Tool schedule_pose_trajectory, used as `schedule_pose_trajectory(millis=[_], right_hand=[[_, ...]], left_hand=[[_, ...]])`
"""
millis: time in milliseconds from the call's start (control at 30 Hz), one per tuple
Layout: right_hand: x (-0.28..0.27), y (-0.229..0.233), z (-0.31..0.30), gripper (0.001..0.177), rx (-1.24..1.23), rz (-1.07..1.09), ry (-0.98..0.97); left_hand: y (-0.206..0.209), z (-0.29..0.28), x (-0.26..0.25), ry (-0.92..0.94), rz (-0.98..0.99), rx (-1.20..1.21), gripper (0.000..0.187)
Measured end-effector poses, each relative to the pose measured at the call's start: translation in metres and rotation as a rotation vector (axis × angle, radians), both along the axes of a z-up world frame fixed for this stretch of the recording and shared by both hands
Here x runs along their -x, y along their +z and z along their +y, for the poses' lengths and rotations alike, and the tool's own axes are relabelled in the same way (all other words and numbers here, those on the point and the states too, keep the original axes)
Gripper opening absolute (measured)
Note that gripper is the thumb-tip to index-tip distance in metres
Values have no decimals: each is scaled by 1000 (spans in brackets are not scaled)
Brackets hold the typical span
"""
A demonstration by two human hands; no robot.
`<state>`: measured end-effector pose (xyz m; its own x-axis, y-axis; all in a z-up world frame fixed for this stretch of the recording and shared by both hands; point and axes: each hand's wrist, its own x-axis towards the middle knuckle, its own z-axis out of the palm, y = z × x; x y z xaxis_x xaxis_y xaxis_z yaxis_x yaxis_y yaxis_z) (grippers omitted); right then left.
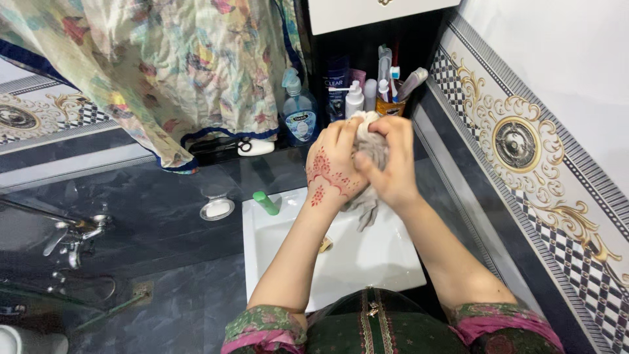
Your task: The person wipes the inside and outside surfaces of a bathroom cabinet door using a cloth. They repeatedly wipe the same areas, occasionally wringing the cloth over the sink. The person also briefly handles a small bottle and a toothbrush holder on the shelf.
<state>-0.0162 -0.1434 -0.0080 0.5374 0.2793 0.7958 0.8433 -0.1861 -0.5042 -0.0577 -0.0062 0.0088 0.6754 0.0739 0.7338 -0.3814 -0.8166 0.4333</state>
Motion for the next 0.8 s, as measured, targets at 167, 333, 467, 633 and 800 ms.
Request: schedule_pose_trajectory(millis=[167,333,467,633,800], right_hand=[[24,-26,-10,51,26,38,35],[32,-35,-26,45,107,11,-81],[35,-40,-46,38,194,-9,-184],[41,-51,-61,27,209,56,-263],[44,-52,-76,22,201,92,-243]], left_hand=[[-19,-11,15,-46,76,-37,61],[-37,-30,13,8,75,-101,60],[-54,-42,15,-6,151,-136,59],[-76,-61,21,-71,179,-126,54],[-79,-75,25,-105,290,-112,54]])
